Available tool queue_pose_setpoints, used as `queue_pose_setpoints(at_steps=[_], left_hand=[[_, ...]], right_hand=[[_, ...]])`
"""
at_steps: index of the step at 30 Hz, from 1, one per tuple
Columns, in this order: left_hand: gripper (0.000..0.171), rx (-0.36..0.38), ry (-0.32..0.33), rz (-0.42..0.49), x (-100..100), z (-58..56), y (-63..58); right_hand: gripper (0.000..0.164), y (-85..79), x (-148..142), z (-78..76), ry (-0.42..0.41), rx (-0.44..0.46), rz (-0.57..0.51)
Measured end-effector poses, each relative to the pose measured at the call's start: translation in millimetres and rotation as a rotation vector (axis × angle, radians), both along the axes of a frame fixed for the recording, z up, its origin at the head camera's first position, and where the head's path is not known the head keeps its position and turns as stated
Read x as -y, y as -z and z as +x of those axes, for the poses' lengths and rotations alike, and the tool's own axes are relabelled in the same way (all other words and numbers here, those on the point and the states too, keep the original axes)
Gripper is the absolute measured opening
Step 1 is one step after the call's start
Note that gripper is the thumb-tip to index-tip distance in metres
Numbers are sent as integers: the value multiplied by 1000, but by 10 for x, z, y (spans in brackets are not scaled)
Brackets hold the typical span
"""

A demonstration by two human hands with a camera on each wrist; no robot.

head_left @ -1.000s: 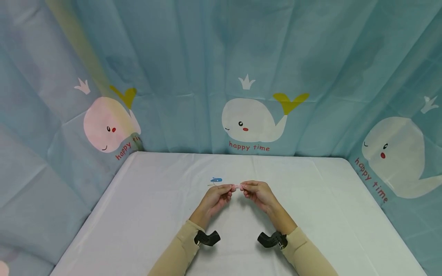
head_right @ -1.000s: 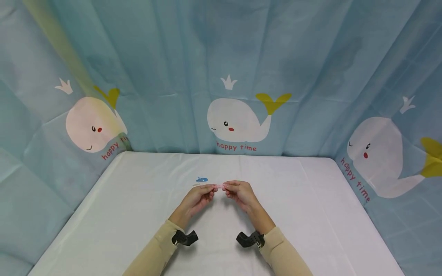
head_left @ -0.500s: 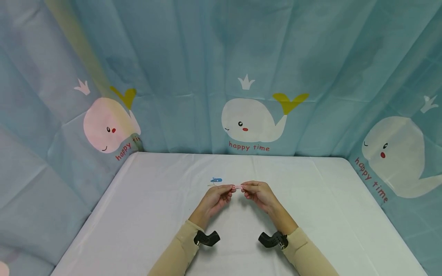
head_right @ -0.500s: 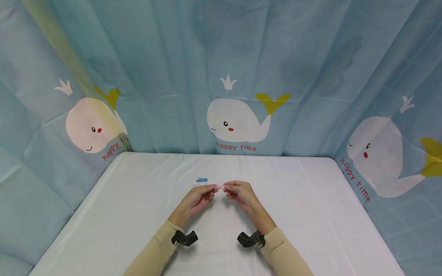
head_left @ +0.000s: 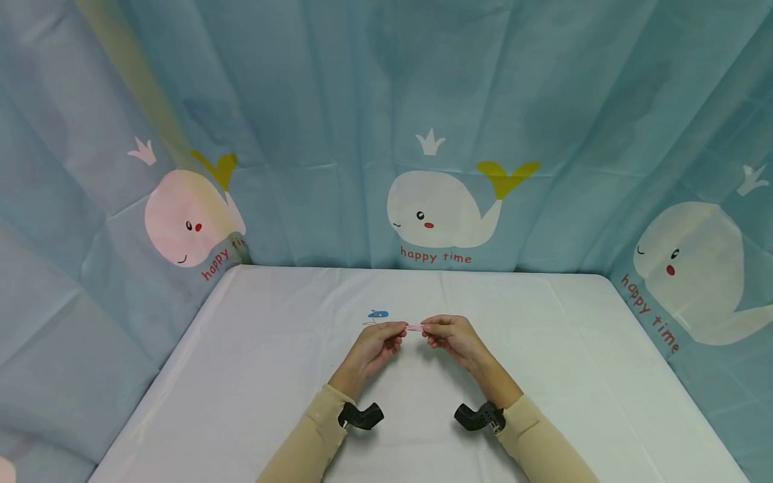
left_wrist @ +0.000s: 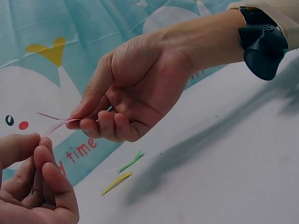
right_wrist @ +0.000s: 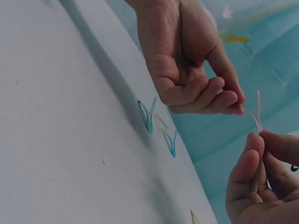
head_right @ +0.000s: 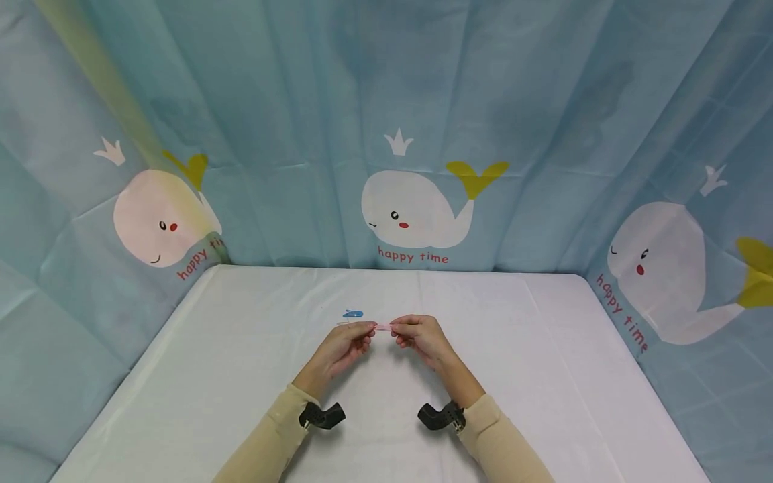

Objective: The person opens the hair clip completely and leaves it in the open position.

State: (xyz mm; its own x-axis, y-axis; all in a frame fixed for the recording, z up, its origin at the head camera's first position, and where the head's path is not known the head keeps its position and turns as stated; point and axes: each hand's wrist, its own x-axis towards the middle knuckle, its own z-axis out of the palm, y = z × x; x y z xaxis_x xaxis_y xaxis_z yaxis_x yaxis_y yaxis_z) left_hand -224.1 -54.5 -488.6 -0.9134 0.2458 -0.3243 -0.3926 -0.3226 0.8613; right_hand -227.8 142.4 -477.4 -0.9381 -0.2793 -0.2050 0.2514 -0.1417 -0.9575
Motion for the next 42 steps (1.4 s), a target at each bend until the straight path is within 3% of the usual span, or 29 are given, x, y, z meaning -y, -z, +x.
queue_pose_setpoints(at_steps=[7,15,25,42], left_hand=[[30,-37,0,-81,24,-8,-16],[27,-91,-16,-191,35,-49,-32],[20,-224,-46,-439,23,-252,-127],[10,-324,40,-896,-139,-576,-96]], right_hand=[[18,15,-10,-21,-4,-9,24],[14,18,4,-65,8,-24,86],[18,-37,67,-224,35,-59,176],[13,-52,105,-716,101,-96,538]])
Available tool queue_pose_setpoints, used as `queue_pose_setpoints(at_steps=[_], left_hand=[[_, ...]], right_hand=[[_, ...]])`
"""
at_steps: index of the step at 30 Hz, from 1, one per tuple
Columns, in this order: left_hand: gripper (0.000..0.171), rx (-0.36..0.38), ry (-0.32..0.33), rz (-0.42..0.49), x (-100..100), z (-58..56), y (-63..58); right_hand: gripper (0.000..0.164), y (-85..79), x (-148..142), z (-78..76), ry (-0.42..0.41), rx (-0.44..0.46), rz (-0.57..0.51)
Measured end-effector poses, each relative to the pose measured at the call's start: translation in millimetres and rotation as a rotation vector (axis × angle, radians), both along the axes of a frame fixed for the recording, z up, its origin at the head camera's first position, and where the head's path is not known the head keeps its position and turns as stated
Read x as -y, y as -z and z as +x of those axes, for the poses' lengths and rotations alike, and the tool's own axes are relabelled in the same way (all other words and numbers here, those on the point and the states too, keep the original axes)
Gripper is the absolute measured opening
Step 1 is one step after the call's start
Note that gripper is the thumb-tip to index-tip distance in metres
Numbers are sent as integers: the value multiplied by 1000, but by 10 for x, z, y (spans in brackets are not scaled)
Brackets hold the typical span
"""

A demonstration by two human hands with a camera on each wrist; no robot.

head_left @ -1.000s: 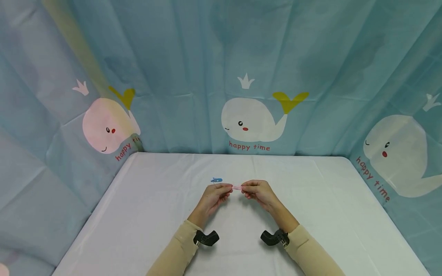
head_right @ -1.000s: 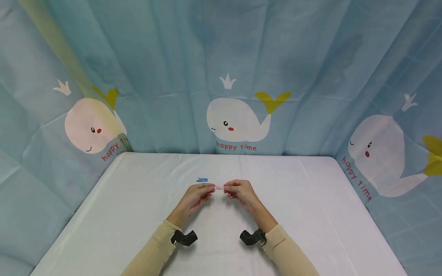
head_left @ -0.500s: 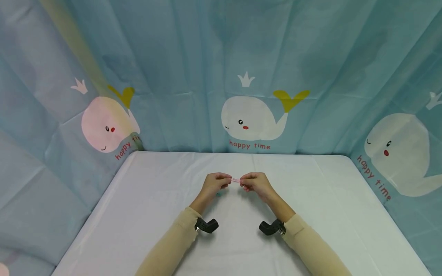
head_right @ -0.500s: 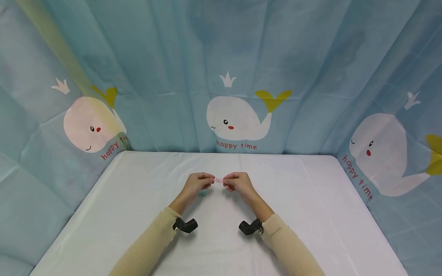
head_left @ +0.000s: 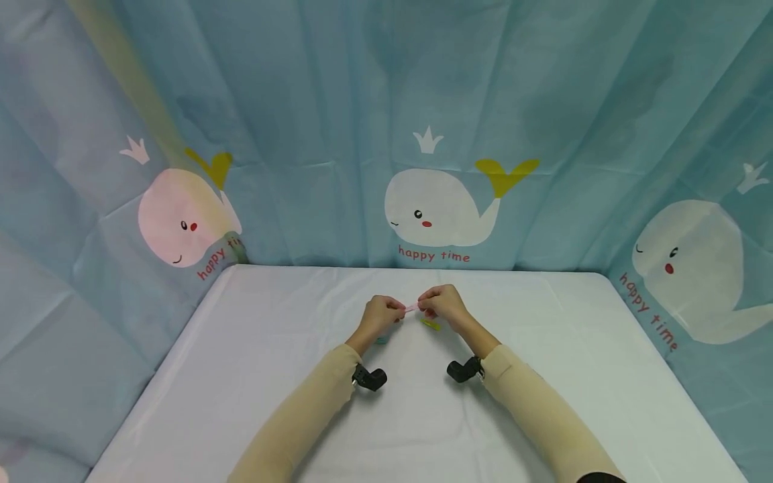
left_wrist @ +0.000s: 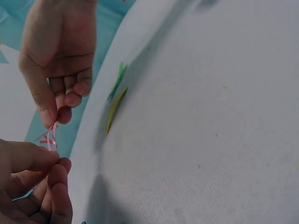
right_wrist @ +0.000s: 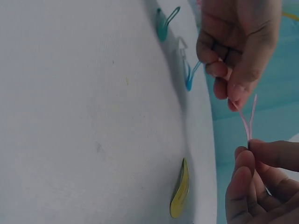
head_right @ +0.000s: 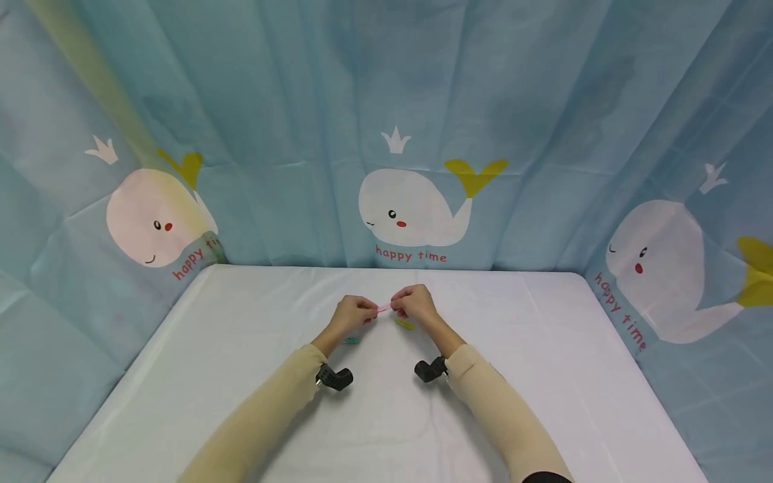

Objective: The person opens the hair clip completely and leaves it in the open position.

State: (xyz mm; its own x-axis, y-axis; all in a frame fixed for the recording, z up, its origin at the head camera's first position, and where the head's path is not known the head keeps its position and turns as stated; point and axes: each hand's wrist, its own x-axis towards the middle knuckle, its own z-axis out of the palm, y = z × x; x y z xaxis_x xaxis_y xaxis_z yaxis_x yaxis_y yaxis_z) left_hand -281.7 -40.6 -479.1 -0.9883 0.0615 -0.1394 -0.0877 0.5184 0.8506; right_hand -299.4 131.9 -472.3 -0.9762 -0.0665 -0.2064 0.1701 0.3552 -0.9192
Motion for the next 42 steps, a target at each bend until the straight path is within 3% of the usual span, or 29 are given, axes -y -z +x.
queue_pose_setpoints(at_steps=[6,17,26,31,37,42], left_hand=[[8,-19,-16,-110,-33,-67,47],[5,-31,-24,-220,-72,-151,95],[6,-140,34,-362,-95,-141,129],[8,-206,35,-419,-89,-118,121],[8,-273,28,-403,-83,-58,59],[8,-256,37,-325,-111,13,5]], right_hand=[[12,47,65,-128,-5,-5,92],[9,133,96,-305,-60,-34,195],[8,184,120,-311,-97,-65,283],[9,141,100,-297,-105,-92,344],[10,37,27,-249,-139,-103,362],[12,-39,-45,-202,-178,-134,356]])
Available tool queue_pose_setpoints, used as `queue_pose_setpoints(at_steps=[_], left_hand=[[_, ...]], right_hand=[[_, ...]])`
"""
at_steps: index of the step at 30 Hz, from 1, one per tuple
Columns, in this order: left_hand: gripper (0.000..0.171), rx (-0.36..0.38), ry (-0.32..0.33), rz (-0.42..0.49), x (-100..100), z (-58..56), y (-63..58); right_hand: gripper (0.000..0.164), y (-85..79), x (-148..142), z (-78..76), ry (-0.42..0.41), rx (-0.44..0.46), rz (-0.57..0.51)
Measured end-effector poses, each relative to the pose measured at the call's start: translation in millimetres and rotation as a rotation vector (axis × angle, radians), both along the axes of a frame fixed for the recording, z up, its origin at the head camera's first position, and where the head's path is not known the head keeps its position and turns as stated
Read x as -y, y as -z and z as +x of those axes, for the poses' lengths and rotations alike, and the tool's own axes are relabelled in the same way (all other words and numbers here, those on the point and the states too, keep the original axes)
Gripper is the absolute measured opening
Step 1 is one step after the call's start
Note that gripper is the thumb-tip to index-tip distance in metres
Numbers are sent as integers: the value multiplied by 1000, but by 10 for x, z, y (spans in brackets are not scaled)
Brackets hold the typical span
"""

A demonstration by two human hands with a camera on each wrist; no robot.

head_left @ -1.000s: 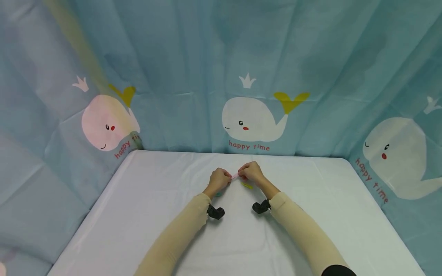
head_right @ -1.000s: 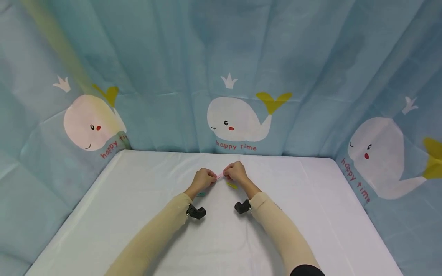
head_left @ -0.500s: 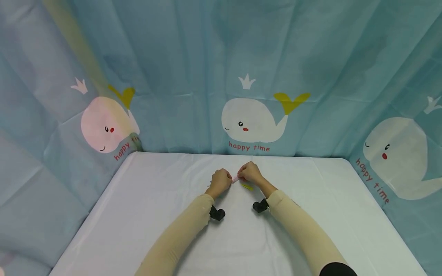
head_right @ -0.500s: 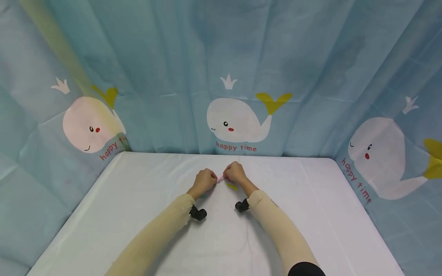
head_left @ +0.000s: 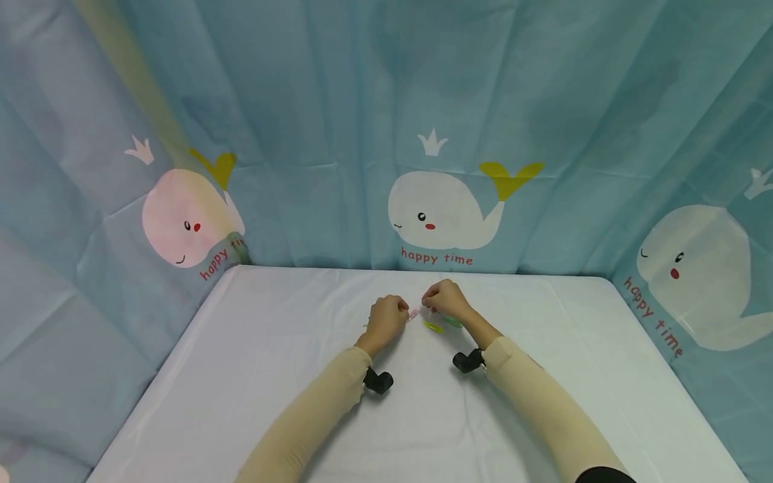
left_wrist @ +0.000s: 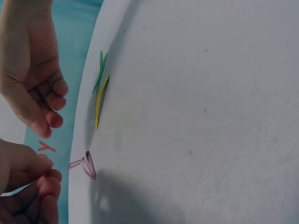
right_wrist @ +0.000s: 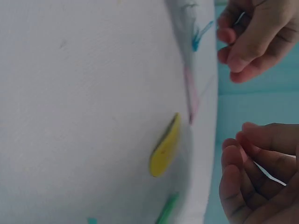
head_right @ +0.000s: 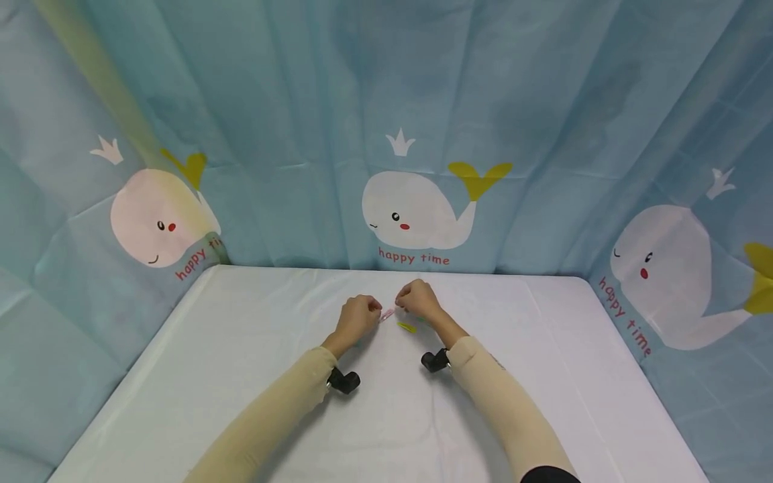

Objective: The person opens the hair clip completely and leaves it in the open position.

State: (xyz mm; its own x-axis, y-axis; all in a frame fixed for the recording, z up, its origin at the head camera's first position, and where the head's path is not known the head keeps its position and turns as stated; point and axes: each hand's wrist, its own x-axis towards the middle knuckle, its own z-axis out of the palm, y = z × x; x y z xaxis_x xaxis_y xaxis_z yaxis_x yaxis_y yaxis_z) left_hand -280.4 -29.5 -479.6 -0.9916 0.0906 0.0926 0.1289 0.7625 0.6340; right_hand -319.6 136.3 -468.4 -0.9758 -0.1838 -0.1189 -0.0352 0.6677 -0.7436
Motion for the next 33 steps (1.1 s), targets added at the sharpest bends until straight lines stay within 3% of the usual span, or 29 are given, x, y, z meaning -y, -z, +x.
queue_pose_setpoints(at_steps=[6,12,17,33], left_hand=[[9,-40,32,0,-90,86,-13],[9,-78,82,-23,-191,145,23],[11,-48,124,-15,-282,177,74],[12,-27,96,-91,-432,189,131]], right_hand=[[14,-21,-102,112,37,-1,-53],[13,80,-197,257,110,11,-93],[12,139,-238,350,119,-3,-62],[6,191,-217,474,75,-50,110]])
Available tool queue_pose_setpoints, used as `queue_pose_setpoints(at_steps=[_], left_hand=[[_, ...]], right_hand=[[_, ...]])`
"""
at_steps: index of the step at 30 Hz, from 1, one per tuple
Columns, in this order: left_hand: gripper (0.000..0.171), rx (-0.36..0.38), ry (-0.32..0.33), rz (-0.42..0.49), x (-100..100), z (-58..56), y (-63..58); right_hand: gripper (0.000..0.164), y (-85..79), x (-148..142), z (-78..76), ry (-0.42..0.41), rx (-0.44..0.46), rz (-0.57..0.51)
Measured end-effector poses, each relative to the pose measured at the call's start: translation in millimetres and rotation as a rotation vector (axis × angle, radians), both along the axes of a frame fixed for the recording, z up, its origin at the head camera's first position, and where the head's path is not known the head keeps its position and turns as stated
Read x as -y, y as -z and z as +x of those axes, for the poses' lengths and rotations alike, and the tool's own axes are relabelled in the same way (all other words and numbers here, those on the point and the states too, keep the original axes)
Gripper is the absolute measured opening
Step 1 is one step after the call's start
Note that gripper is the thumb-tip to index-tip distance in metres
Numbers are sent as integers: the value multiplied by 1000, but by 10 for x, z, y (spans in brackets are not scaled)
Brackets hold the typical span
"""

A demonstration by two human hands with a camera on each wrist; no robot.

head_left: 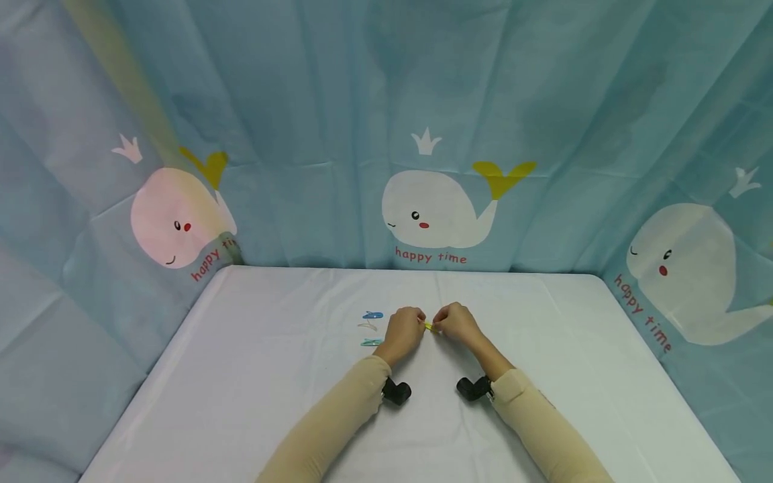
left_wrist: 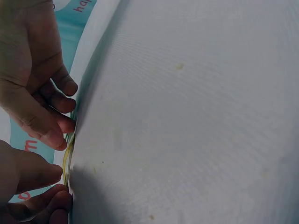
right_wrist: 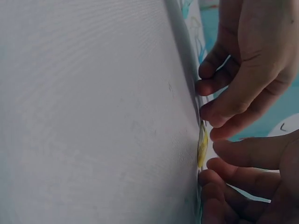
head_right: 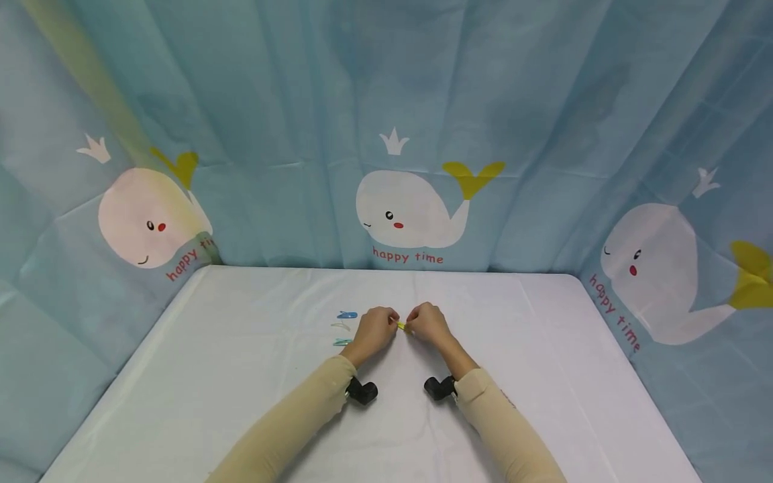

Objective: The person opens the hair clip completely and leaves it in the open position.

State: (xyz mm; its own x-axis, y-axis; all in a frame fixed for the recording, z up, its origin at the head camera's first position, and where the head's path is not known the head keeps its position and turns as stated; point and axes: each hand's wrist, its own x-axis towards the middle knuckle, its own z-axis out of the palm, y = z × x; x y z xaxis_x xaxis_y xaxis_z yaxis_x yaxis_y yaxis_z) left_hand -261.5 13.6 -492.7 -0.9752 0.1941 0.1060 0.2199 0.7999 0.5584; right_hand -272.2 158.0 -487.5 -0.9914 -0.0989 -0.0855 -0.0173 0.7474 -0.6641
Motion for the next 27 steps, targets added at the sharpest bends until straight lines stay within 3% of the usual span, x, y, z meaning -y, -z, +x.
queue_pose_setpoints(at_steps=[7,15,27], left_hand=[[12,-2,17,-88,-9,-13,19],[9,5,21,-90,32,-4,21],[8,-32,96,26,180,23,59]], right_hand=[[4,4,43,24,6,1,76],[8,28,54,28,7,-1,77],[7,32,9,78,-16,-19,-49]])
